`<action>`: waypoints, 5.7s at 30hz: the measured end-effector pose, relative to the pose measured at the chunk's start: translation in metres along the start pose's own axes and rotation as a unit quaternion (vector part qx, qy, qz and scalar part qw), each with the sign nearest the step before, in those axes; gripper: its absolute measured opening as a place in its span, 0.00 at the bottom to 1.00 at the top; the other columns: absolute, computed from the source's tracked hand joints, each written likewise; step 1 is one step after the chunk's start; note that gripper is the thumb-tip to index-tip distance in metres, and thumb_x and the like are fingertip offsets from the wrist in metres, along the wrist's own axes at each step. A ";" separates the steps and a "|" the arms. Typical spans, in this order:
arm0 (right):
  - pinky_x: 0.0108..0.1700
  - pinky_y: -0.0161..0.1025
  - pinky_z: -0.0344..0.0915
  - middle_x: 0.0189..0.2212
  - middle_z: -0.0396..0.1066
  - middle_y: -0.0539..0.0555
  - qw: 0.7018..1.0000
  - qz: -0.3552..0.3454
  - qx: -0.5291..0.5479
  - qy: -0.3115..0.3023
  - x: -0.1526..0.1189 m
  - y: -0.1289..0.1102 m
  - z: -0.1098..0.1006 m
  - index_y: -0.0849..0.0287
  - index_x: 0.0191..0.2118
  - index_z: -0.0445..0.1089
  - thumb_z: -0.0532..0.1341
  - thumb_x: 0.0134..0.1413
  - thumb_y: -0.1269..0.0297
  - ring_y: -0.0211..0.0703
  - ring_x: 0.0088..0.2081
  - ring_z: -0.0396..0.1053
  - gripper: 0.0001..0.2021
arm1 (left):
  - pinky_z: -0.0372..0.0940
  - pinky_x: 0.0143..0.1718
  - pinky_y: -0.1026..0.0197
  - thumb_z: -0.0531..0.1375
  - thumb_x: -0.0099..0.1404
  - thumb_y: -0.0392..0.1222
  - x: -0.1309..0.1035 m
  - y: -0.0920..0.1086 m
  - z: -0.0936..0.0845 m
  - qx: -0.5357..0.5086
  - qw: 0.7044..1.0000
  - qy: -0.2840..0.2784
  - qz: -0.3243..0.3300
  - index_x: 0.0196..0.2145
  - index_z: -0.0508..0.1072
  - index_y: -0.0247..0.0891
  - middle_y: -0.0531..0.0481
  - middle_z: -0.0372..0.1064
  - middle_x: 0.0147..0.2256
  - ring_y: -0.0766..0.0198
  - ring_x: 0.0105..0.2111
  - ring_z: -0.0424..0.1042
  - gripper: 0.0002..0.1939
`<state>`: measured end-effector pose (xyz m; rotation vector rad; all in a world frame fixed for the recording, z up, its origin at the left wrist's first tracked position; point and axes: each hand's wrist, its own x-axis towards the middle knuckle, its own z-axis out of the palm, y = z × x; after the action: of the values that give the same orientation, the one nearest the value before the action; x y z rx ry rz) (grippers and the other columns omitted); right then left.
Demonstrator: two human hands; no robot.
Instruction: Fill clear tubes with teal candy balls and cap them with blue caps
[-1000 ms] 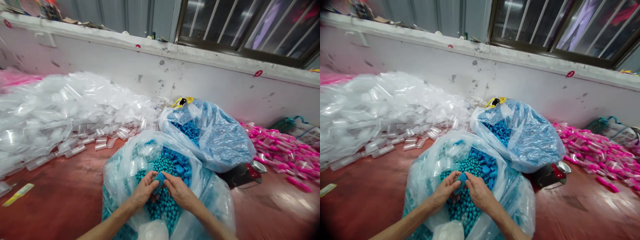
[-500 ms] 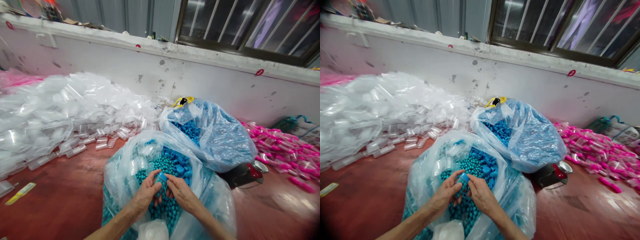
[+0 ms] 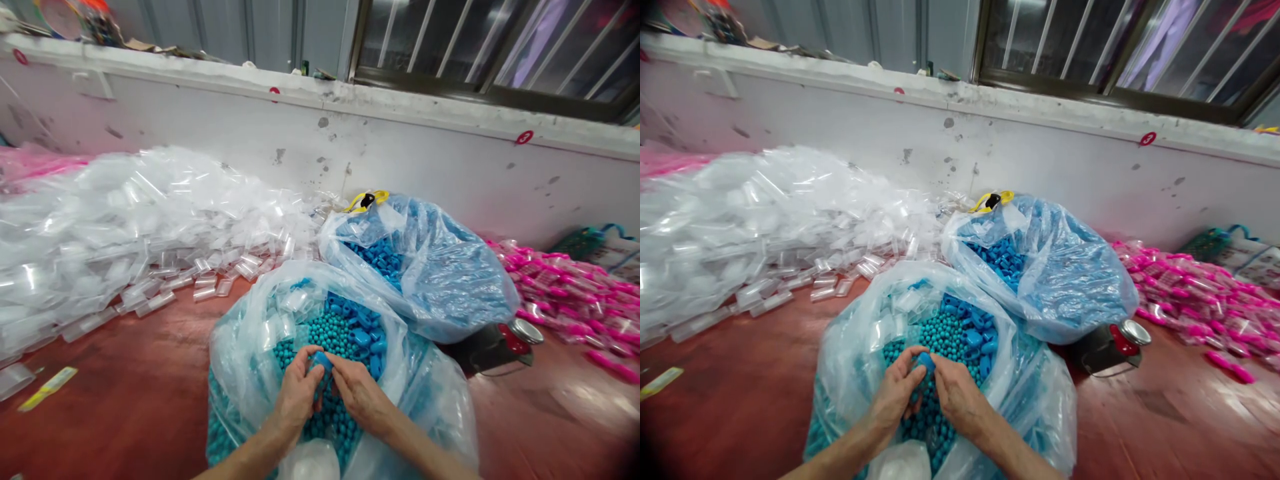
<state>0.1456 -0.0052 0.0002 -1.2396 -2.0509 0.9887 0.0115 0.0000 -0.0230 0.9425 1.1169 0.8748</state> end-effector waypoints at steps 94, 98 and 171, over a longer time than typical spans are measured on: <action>0.30 0.33 0.55 0.37 0.62 0.54 0.878 0.189 -0.441 -0.004 0.005 0.036 -0.041 0.55 0.41 0.61 0.52 0.54 0.63 0.42 0.35 0.66 0.08 | 0.58 0.31 0.66 0.60 0.49 0.52 0.062 0.006 -0.001 0.024 0.986 -0.168 -0.007 0.35 0.67 0.35 0.52 0.66 0.30 0.68 0.30 0.65 0.20; 0.28 0.34 0.54 0.38 0.64 0.55 0.863 0.218 -0.455 0.012 0.010 0.034 -0.039 0.57 0.41 0.61 0.51 0.54 0.66 0.42 0.34 0.67 0.08 | 0.58 0.31 0.67 0.59 0.50 0.51 0.052 0.009 -0.009 0.049 0.986 -0.156 0.022 0.33 0.67 0.34 0.52 0.67 0.29 0.69 0.30 0.66 0.17; 0.37 0.40 0.53 0.32 0.67 0.54 0.868 -0.008 -0.497 -0.005 0.054 0.021 -0.017 0.59 0.35 0.66 0.50 0.57 0.70 0.44 0.37 0.61 0.08 | 0.54 0.14 0.71 0.56 0.56 0.46 0.020 0.026 -0.052 -0.084 0.989 -0.121 0.011 0.36 0.58 0.38 0.53 0.67 0.26 0.69 0.18 0.68 0.13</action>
<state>0.1462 0.0553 -0.0027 -1.6484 -2.6543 -0.1880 -0.0370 0.0357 -0.0143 0.8956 0.8132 0.8334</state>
